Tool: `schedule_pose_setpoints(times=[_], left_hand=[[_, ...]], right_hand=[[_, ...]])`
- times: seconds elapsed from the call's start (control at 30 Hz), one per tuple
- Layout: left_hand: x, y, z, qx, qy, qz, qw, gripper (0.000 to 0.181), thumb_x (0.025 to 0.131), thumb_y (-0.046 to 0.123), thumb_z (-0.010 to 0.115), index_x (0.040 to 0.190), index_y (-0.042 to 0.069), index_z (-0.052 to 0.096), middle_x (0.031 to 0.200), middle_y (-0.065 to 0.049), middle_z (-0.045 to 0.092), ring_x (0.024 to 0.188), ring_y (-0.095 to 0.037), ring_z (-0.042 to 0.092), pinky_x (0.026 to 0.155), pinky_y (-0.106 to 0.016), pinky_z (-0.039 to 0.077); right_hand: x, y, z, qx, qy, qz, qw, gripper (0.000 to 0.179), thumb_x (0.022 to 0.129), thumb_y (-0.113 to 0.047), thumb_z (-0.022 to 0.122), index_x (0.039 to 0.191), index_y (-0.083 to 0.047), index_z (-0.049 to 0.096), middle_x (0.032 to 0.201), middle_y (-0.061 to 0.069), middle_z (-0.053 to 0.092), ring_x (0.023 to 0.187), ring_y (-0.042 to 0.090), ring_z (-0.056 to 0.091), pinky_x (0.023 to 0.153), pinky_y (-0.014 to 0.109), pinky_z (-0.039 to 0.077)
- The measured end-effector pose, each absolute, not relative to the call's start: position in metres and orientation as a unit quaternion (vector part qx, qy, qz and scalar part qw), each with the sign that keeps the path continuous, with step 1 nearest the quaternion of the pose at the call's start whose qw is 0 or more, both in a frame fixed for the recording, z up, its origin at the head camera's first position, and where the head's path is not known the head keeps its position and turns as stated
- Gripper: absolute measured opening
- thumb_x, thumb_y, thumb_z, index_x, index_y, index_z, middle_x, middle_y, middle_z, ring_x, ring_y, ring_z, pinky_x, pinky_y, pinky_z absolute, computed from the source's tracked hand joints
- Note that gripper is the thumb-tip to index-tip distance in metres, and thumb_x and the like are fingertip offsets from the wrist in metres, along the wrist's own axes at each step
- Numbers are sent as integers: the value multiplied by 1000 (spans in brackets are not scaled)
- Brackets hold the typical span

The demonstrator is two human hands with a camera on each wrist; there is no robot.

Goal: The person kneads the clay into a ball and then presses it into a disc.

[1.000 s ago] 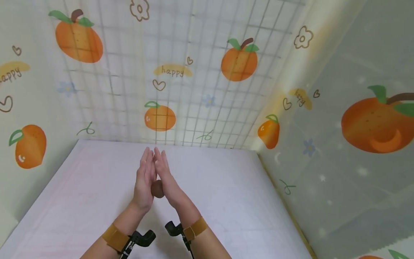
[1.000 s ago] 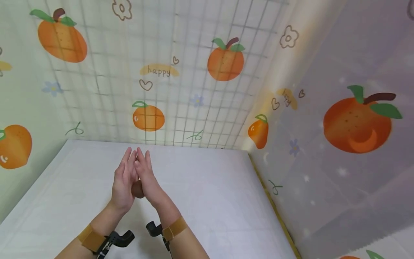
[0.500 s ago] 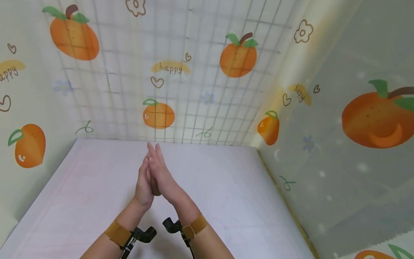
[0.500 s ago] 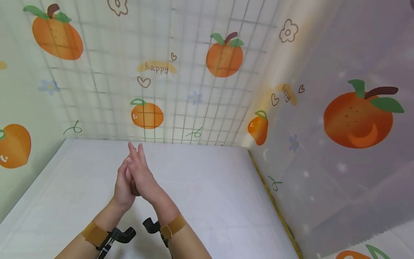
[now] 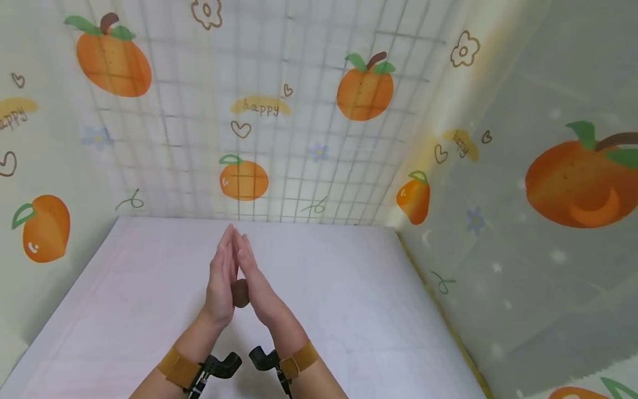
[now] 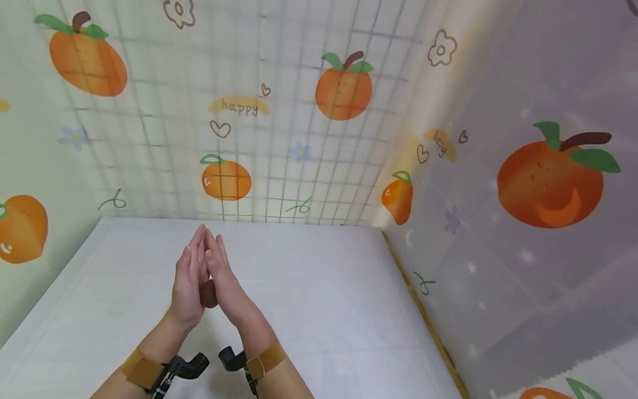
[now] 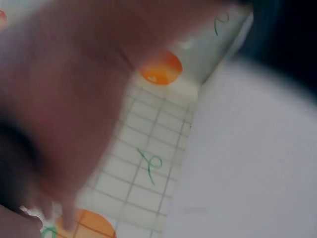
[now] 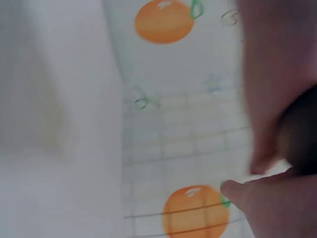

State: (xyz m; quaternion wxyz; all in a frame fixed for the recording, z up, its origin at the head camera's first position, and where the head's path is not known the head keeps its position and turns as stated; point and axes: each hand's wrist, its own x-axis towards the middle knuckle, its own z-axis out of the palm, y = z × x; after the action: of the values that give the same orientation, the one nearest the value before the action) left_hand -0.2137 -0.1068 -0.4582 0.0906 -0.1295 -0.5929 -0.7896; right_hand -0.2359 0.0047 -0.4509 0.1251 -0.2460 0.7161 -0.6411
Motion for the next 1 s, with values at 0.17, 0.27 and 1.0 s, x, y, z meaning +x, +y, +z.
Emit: schedule_pose_setpoints(times=[0.17, 0.27, 1.0], left_hand=[[-217, -109, -460, -119, -585, -798, 87, 69, 112, 62, 13, 174, 33, 10, 180, 21, 10, 167, -6, 7, 135, -36, 10], [-214, -106, -462, -133, -578, -801, 84, 65, 111, 62, 11, 173, 40, 10, 179, 23, 8, 166, -11, 8, 133, -45, 13], [-222, -108, -466, -132, -594, -788, 90, 67, 110, 63, 14, 173, 41, 4, 180, 22, 3, 168, -11, -4, 133, -60, -8]], right_hand=[[-229, 0, -434, -279, 722, -624, 111, 68, 104, -79, 19, 168, -56, 10, 177, -25, -10, 167, 12, -10, 130, 72, 2], [-235, -3, -424, -297, 741, -596, 87, 72, 102, -83, 18, 168, -55, 8, 178, -20, -13, 168, 17, -8, 129, 72, 6], [-234, -2, -438, -269, 738, -612, 86, 72, 103, -80, 21, 169, -52, 10, 177, -23, -12, 167, 12, -11, 129, 73, 4]])
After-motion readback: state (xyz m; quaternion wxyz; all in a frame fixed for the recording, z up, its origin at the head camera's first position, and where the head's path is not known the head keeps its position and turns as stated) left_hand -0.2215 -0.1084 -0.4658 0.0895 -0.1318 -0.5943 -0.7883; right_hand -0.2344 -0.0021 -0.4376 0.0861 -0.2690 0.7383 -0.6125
